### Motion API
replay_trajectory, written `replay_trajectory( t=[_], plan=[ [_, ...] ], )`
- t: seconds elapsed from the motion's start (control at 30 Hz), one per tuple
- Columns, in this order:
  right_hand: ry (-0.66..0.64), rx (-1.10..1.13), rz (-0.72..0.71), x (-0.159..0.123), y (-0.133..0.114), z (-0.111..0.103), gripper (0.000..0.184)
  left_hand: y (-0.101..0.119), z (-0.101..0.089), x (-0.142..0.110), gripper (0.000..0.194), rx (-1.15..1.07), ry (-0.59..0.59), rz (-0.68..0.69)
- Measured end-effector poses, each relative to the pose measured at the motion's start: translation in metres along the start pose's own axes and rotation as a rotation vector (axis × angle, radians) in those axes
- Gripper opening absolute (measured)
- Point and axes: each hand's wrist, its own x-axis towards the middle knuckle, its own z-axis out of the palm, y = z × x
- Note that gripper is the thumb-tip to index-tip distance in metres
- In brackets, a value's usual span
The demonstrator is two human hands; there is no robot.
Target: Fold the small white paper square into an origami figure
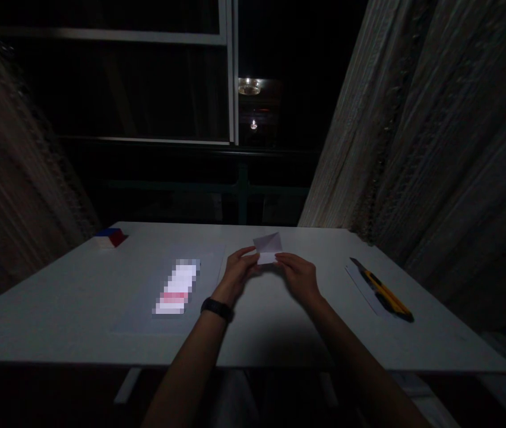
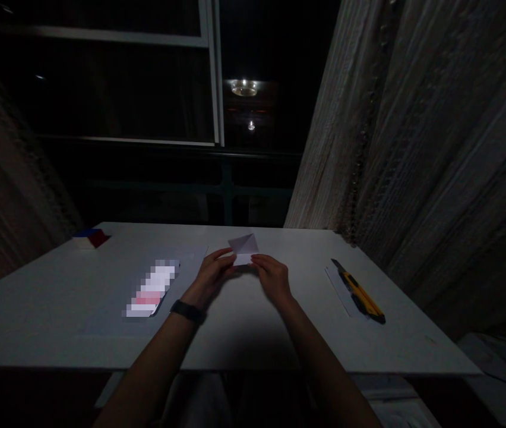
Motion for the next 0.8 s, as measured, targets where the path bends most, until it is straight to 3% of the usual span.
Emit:
replay_trajectory(
  t=[0.2,0.37,0.47,0.57,0.67,0.8],
  plan=[
    [-0.081,0.052,0.045,-0.0017,-0.0031,0.0015,0.018,-0.0053,-0.0034,0.0011,0.022,-0.024,-0.162,-0.042],
    [-0.264,-0.010,0.068,-0.0020,0.0016,-0.0008,0.024,-0.0072,-0.0037,0.0025,0.016,0.065,-0.147,-0.071],
    [-0.222,-0.002,0.166,-0.0006,0.0046,-0.0018,0.017,-0.0076,-0.0037,0.0038,0.017,0.071,-0.150,-0.108],
    [-0.182,0.147,0.345,0.0029,0.0033,-0.0012,0.013,-0.0077,-0.0024,0.0034,0.016,0.060,-0.194,-0.133],
    [-0.114,0.316,0.510,0.0067,0.0018,0.0004,0.017,-0.0066,0.0005,0.0008,0.018,0.041,-0.234,-0.124],
    [-0.020,0.355,0.608,0.0067,0.0058,0.0029,0.025,-0.0060,0.0044,-0.0028,0.036,0.122,-0.281,-0.078]
  ],
)
